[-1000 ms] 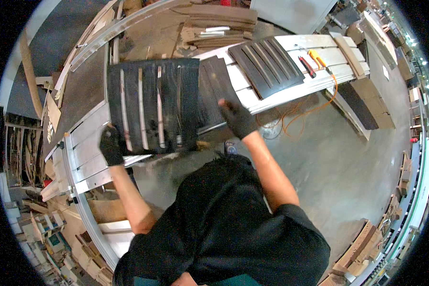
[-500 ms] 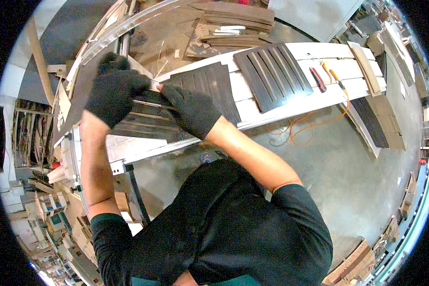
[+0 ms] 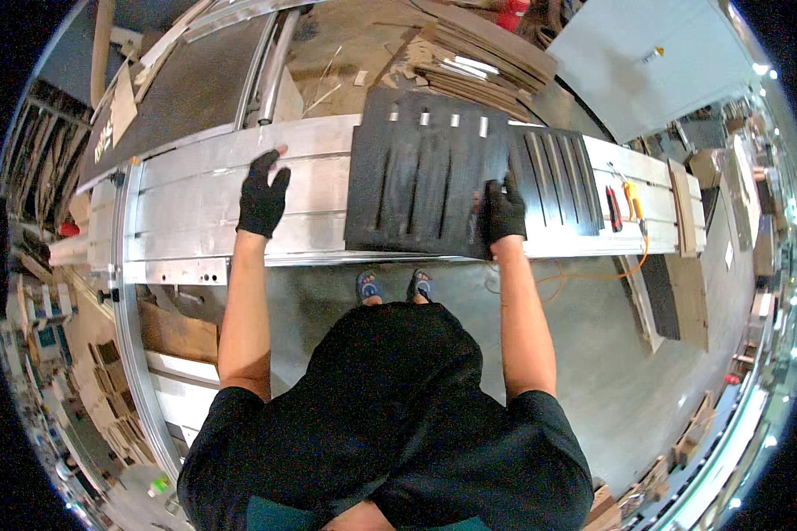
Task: The person operates a sliding table saw to trim or cut dark wood slatted panels. They place each panel onto the sliding carriage against the fence, push the carriage through the blade by hand, and then move the cut panels to a staging area on the side.
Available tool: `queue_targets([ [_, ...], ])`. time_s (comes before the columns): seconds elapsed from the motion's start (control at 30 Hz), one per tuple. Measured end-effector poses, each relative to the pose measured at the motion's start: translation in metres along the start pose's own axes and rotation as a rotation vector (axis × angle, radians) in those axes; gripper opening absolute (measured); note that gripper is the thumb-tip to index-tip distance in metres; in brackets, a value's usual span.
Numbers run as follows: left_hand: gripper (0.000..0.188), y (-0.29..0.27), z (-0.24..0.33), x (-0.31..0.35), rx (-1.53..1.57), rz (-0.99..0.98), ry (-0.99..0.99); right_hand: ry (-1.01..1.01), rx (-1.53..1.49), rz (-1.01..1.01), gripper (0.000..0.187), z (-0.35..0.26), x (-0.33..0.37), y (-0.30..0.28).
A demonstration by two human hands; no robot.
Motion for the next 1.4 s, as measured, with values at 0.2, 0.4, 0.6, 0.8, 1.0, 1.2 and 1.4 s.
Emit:
queue_targets([
  [0.2, 0.041, 0.018, -0.035, 0.083, 0.295, -0.042, -0.382, -0.033, 0.273, -0.020, 0.038, -0.009, -0.024, -0.018],
  [0.4, 0.051, 0.096, -0.042, 0.098, 0.391, -0.072, -0.575, -0.142, 1.082, 0.322, 0.068, 0.050, -0.067, -0.077],
  [0.6, 0.077, 0.163, -0.026, 0.084, 0.304, -0.251, -0.676, -0.256, 1.351, 0.379, 0.056, 0.072, -0.040, -0.072],
  [0.8, 0.034, 0.192, -0.015, 0.075, 1.059, -0.190, -0.922, -0.030, 1.472, 0.234, 0.074, 0.064, -0.028, -0.044],
  [1.0, 0.056, 0.230, -0.027, 0.073, 0.380, -0.157, -0.758, -0.072, 1.378, 0.073, 0.079, 0.052, -0.030, -0.066],
  [1.2, 0.065, 0.247, 0.058, 0.046, 0.049, -0.039, -0.197, -0.669, 1.312, 0.232, 0.066, 0.014, -0.070, -0.128],
  [1.4, 0.070, 0.359, 0.194, 0.036, 0.487, -0.399, -0.338, -0.501, 1.382, 0.612, 0.068, -0.038, -0.111, -0.259],
])
Point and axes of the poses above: each hand's wrist, its own x-axis away from the middle knuckle, its own y-axis out of the palm, z = x × y, the point moved 1 cm from there along -x, towards the middle knuckle, and after that the axes turned 11 degrees about y, right-handed, at the moved point
